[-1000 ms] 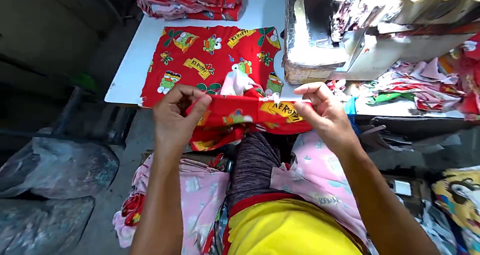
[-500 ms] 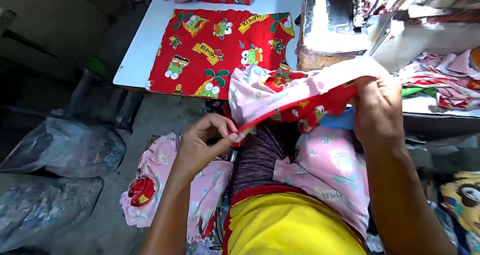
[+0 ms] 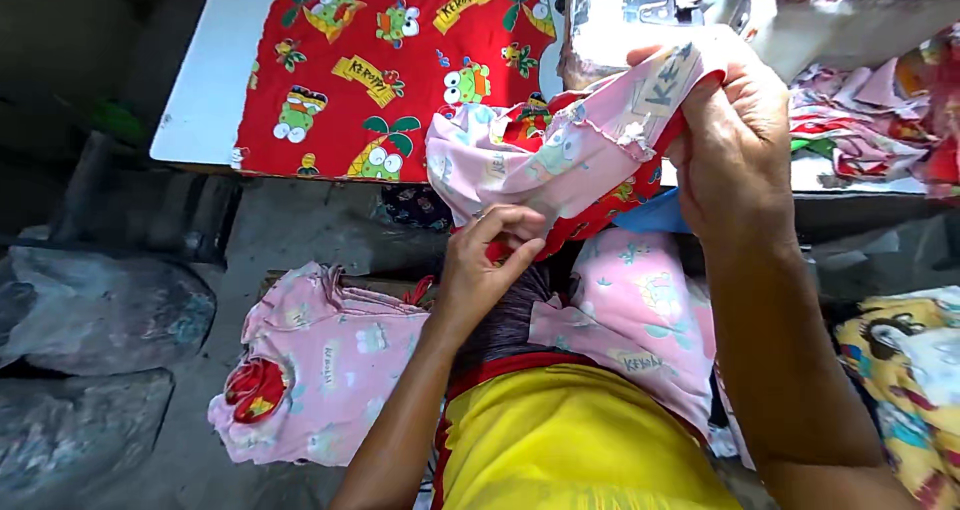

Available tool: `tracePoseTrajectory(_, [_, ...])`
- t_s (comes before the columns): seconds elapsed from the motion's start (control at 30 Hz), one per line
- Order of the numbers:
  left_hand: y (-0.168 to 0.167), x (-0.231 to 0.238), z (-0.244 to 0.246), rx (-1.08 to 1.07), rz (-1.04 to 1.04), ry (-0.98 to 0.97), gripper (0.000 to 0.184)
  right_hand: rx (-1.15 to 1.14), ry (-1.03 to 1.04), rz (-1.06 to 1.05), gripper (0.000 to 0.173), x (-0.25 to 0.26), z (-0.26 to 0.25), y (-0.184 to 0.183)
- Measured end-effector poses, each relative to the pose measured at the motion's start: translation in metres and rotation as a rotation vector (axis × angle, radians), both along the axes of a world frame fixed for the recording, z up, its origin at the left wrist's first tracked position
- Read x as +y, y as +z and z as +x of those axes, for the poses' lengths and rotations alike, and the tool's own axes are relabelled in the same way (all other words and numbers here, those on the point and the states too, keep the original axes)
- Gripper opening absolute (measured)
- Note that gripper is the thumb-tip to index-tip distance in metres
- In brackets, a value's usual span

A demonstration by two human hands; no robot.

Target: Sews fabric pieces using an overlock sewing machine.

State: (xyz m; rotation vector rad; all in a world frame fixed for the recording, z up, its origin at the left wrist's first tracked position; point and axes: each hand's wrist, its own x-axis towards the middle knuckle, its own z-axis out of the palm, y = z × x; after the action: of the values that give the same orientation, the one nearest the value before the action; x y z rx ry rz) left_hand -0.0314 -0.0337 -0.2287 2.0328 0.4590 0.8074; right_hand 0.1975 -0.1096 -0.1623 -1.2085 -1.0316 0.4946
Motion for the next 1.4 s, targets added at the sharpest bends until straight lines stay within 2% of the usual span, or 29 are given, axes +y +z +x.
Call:
tracePoseTrajectory(0.1, [-0.018,-0.003,0.028,0.011,0.031,-0.005,0.035,-0.03,0.013,0.021,0.031,0.002,-0.001,0.007])
tracePoseTrajectory(0.2, [-0.03,-0.004,0.048,0.002,0.109,0.038,0.038,-0.037,0.037,0.024,0.03,0.003,-0.002,0.012])
tracePoseTrajectory(0.27, [-0.033,-0.006,0.055,0.044,0.163,0.075,0.032,-0.038,0.045,0.03,0.03,0.004,-0.002,0.012])
tracePoseTrajectory(0.37, [-0.038,-0.01,0.053,0.118,0.22,0.051,0.013,-0.04,0.042,0.032,0.031,0.006,-0.001,0.013])
tracePoseTrajectory(0.5, [-0.052,-0.015,0.032,0.151,0.187,0.034,0.015,-0.008,0.019,0.011,0.032,0.006,0.005,0.012])
tracePoseTrajectory(0.63, [-0.049,-0.023,0.002,0.112,-0.128,0.057,0.016,0.019,0.014,0.007,0.033,0.008,0.007,0.011])
tracePoseTrajectory(0.7, [-0.046,-0.024,-0.013,0.139,-0.209,0.107,0.017,0.04,0.02,-0.001,0.033,0.007,0.007,0.011])
tracePoseTrajectory(0.8, [-0.046,-0.019,-0.034,0.199,-0.115,0.169,0.017,0.058,0.015,0.005,0.033,0.007,0.008,0.014])
tracePoseTrajectory(0.93, [-0.043,0.0,-0.062,0.348,0.131,0.296,0.015,0.079,0.016,0.02,0.033,0.003,0.006,0.016])
tracePoseTrajectory(1.0, [-0.041,0.012,-0.082,0.36,0.163,0.402,0.017,0.085,0.041,0.03,0.032,-0.002,0.003,0.016])
tracePoseTrajectory(1.07, [-0.03,0.027,-0.104,0.23,0.03,0.546,0.022,0.104,0.115,0.002,0.029,-0.013,-0.001,0.017])
tracePoseTrajectory(1.13, [-0.007,0.046,-0.123,-0.061,-0.195,0.664,0.021,0.07,0.249,-0.102,0.028,-0.034,-0.007,0.017])
tracePoseTrajectory(1.2, [0.025,0.073,-0.137,-0.34,-0.341,0.692,0.022,0.053,0.44,-0.225,0.026,-0.06,-0.014,0.01])
tracePoseTrajectory(1.3, [0.075,0.126,-0.128,-0.505,-0.185,0.646,0.026,-0.05,0.745,-0.325,0.034,-0.104,-0.01,-0.004])
tracePoseTrajectory(1.37, [0.105,0.161,-0.092,-0.485,-0.041,0.554,0.03,-0.14,0.769,-0.302,0.033,-0.131,-0.004,-0.009])
tracePoseTrajectory(1.4, [0.118,0.177,-0.064,-0.457,-0.001,0.507,0.026,-0.17,0.746,-0.295,0.032,-0.142,0.0,-0.011])
